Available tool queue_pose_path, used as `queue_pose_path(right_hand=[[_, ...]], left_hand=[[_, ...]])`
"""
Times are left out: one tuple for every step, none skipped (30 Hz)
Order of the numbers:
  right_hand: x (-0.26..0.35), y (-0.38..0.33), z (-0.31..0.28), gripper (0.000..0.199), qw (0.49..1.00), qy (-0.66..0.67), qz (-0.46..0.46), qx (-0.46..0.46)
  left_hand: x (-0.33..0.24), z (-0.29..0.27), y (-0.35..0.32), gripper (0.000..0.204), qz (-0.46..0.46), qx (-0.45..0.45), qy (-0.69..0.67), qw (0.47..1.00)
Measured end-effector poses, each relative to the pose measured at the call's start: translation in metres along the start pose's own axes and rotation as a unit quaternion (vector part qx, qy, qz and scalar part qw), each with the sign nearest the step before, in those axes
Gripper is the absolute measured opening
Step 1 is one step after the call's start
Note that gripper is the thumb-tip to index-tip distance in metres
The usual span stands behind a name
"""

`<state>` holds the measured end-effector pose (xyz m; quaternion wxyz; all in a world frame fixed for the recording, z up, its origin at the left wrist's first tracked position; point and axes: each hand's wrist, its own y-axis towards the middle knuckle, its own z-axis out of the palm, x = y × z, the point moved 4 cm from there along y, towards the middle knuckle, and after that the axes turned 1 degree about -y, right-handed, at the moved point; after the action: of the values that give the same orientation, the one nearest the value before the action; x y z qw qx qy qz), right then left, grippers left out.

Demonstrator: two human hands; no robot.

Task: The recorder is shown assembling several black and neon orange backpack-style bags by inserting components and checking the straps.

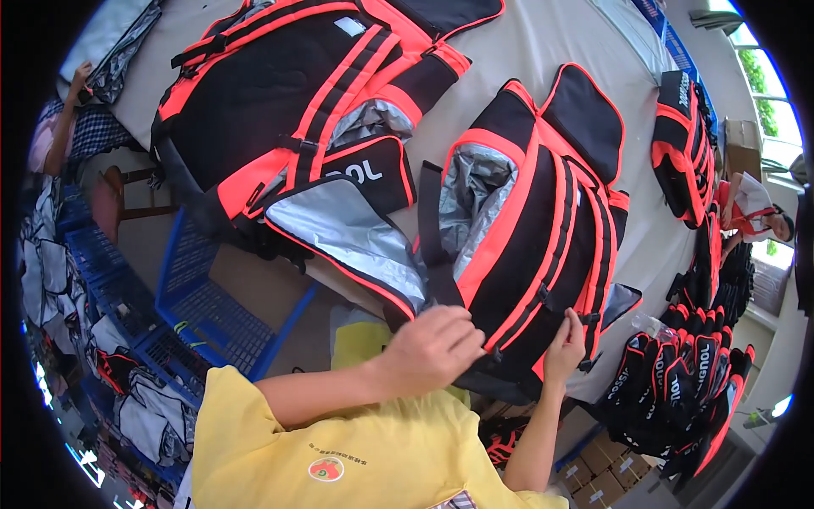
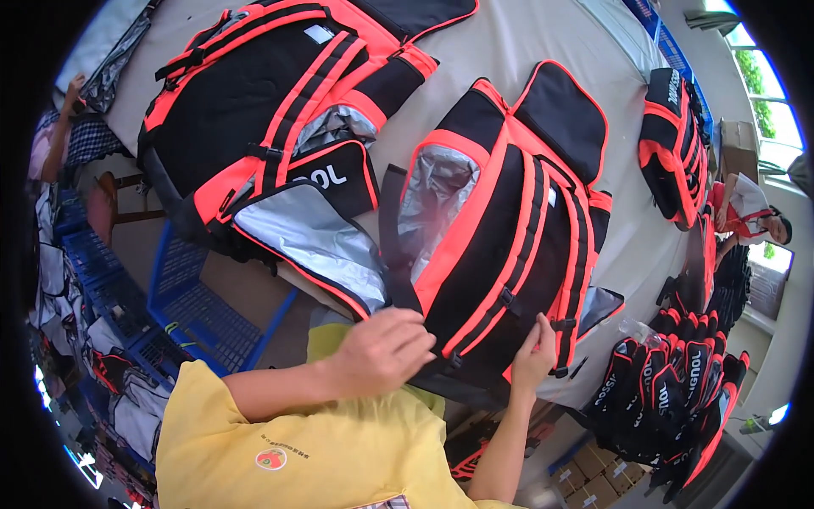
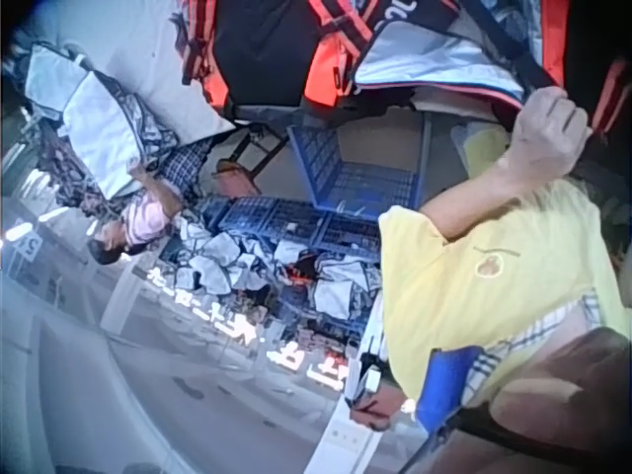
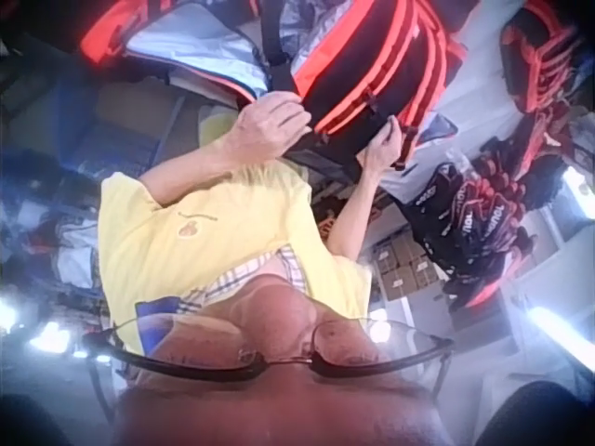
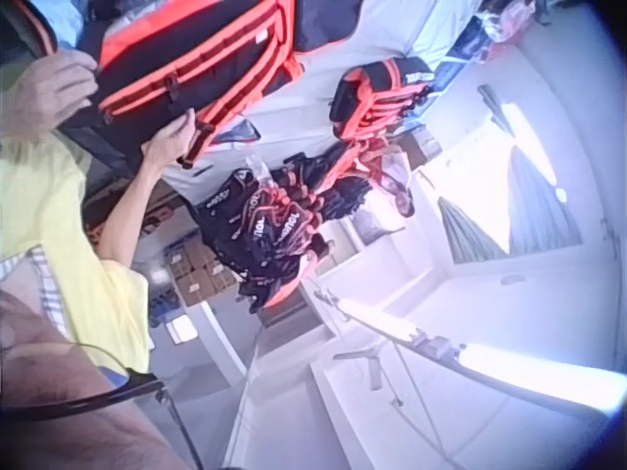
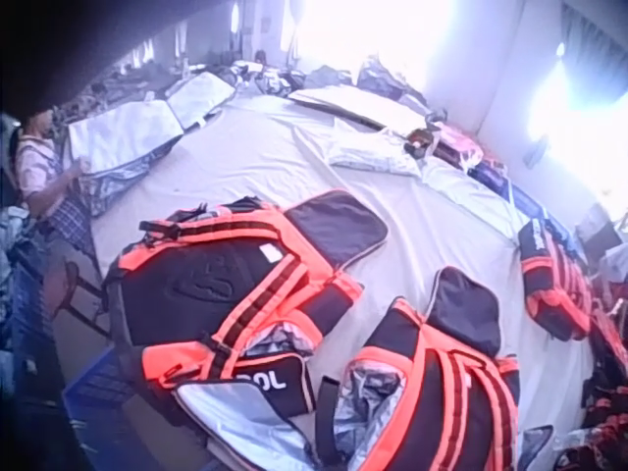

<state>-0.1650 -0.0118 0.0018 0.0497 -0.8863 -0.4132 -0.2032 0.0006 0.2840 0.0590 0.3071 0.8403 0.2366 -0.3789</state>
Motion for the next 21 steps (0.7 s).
queue_pose_path(right_hand=[[0.019,0.008,-0.012,0.026,0.998,0.044,0.046,-0.016],[0.049,0.016,-0.023,0.025,0.991,0.086,0.094,-0.033],[0.092,0.021,-0.031,0.024,0.993,0.077,0.073,-0.045],[0.124,0.02,-0.029,0.023,0.993,0.103,0.035,-0.05],[0.159,0.016,-0.021,0.02,0.993,0.11,-0.048,-0.015],[0.198,0.012,-0.008,0.02,0.982,0.135,-0.127,0.046],[0.229,0.002,0.01,0.035,0.969,0.128,-0.172,0.124],[0.244,-0.009,0.033,0.061,0.955,0.038,-0.244,0.164],[0.242,-0.022,0.057,0.081,0.934,-0.055,-0.245,0.254],[0.225,-0.028,0.078,0.078,0.921,-0.101,-0.211,0.311],[0.219,-0.027,0.081,0.072,0.924,-0.05,-0.114,0.362],[0.207,-0.023,0.082,0.066,0.913,0.0,-0.015,0.407],[0.187,-0.022,0.072,0.058,0.96,0.087,-0.117,0.239],[0.176,-0.019,0.054,0.048,0.969,0.117,-0.07,0.207],[0.138,-0.022,0.046,0.038,0.969,0.202,0.003,0.141],[0.135,-0.023,0.035,0.034,0.947,0.296,0.088,0.089],[0.115,-0.026,0.02,0.035,0.95,0.271,0.127,0.087],[0.095,-0.032,0.022,0.031,0.926,0.337,0.165,0.041],[0.065,-0.042,0.021,0.037,0.923,0.308,0.226,0.048],[0.044,-0.047,0.016,0.043,0.916,0.278,0.283,0.053],[0.035,-0.049,0.014,0.037,0.9,0.258,0.342,0.078]], left_hand=[[0.01,-0.015,0.0,0.028,-0.034,-0.016,0.054,0.998],[0.018,-0.027,-0.003,0.027,-0.067,-0.03,0.107,0.992],[0.031,-0.026,-0.015,0.025,-0.095,-0.023,0.122,0.988],[0.043,-0.025,-0.025,0.023,-0.121,-0.013,0.135,0.983],[0.046,-0.027,-0.031,0.02,-0.108,0.018,0.167,0.98],[0.047,-0.027,-0.037,0.02,-0.108,0.015,0.163,0.981],[0.047,-0.025,-0.043,0.019,-0.121,0.037,0.17,0.977],[0.049,-0.023,-0.05,0.018,-0.135,0.058,0.179,0.973],[0.056,-0.022,-0.057,0.026,-0.107,0.042,0.176,0.978],[0.059,-0.027,-0.061,0.026,-0.111,0.041,0.172,0.978],[0.061,-0.033,-0.068,0.031,-0.1,0.057,0.149,0.982],[0.065,-0.039,-0.075,0.037,-0.089,0.073,0.125,0.985],[0.072,-0.042,-0.086,0.042,-0.097,0.072,0.111,0.986],[0.078,-0.046,-0.095,0.042,-0.112,0.068,0.111,0.985],[0.082,-0.051,-0.098,0.036,-0.1,0.075,0.091,0.988],[0.084,-0.053,-0.103,0.031,-0.091,0.082,0.076,0.99],[0.086,-0.049,-0.108,0.022,-0.074,0.06,0.1,0.99],[0.087,-0.048,-0.112,0.022,-0.076,0.056,0.095,0.991],[0.087,-0.045,-0.113,0.018,-0.084,0.051,0.091,0.991],[0.088,-0.041,-0.111,0.015,-0.092,0.043,0.087,0.991],[0.089,-0.038,-0.105,0.015,-0.087,0.033,0.083,0.992]])
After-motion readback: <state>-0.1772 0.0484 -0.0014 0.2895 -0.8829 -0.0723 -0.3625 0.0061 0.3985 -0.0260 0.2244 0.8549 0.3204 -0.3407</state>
